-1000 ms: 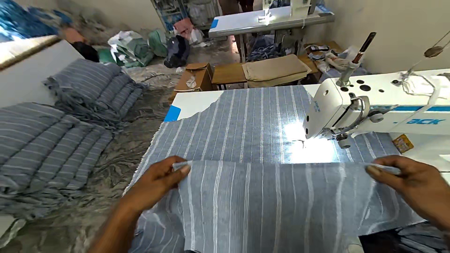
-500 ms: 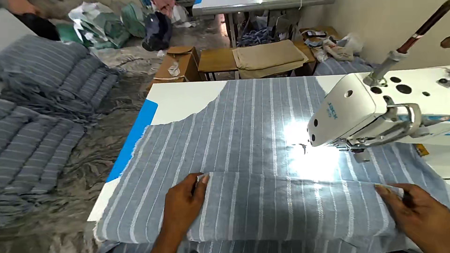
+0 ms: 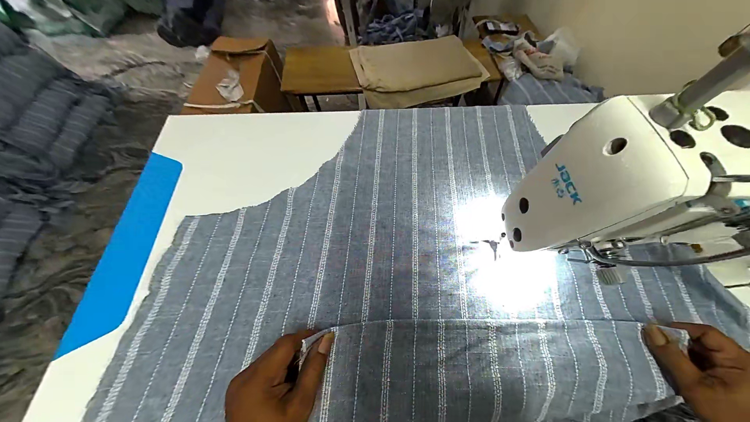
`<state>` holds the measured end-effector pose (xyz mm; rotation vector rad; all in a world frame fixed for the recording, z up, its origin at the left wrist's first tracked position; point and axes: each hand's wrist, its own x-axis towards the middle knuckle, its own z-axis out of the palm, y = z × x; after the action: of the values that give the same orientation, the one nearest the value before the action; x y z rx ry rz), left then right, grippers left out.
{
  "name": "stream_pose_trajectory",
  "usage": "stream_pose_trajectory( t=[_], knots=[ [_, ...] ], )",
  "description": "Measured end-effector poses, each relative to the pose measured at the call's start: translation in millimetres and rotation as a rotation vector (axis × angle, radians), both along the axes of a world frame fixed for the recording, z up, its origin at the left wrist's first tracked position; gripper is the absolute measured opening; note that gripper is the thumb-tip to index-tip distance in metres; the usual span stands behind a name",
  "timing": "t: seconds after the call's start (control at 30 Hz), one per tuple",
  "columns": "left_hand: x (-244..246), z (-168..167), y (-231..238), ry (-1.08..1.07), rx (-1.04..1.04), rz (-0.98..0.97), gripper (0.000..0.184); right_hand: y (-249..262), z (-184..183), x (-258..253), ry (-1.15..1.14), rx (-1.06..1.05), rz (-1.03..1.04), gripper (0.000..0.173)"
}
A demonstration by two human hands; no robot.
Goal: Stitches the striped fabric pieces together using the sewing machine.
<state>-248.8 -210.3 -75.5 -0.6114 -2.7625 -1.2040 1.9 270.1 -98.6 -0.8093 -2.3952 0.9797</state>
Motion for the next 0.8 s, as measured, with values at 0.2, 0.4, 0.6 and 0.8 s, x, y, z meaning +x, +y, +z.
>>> stream_pose_trajectory(
  t=[0.2, 0.4, 0.6, 0.8],
  knots=[
    [3.7, 2.5, -1.9, -0.020, -0.026, 0.001, 0.034, -9.8, 4.5, -1.1, 0.031, -0.037, 0.004, 0.020],
    [6.9, 4.3, -6.3, -0.044, -0.007, -0.013, 0.033, -12.9, 1.2, -0.3, 0.038, 0.005, -0.021, 0.022],
    [2.9, 51.5, -22.9, -0.171, 0.175, 0.021, 0.015, -22.1, 40.8, -6.9, -0.007, -0.071, 0.002, 0.020],
    [-47.7, 37.8, -8.9, 0.002, -0.051, 0.034, 0.035, -13.2, 35.0, -47.9, -0.090, 0.123, 0.018, 0.034]
  ],
)
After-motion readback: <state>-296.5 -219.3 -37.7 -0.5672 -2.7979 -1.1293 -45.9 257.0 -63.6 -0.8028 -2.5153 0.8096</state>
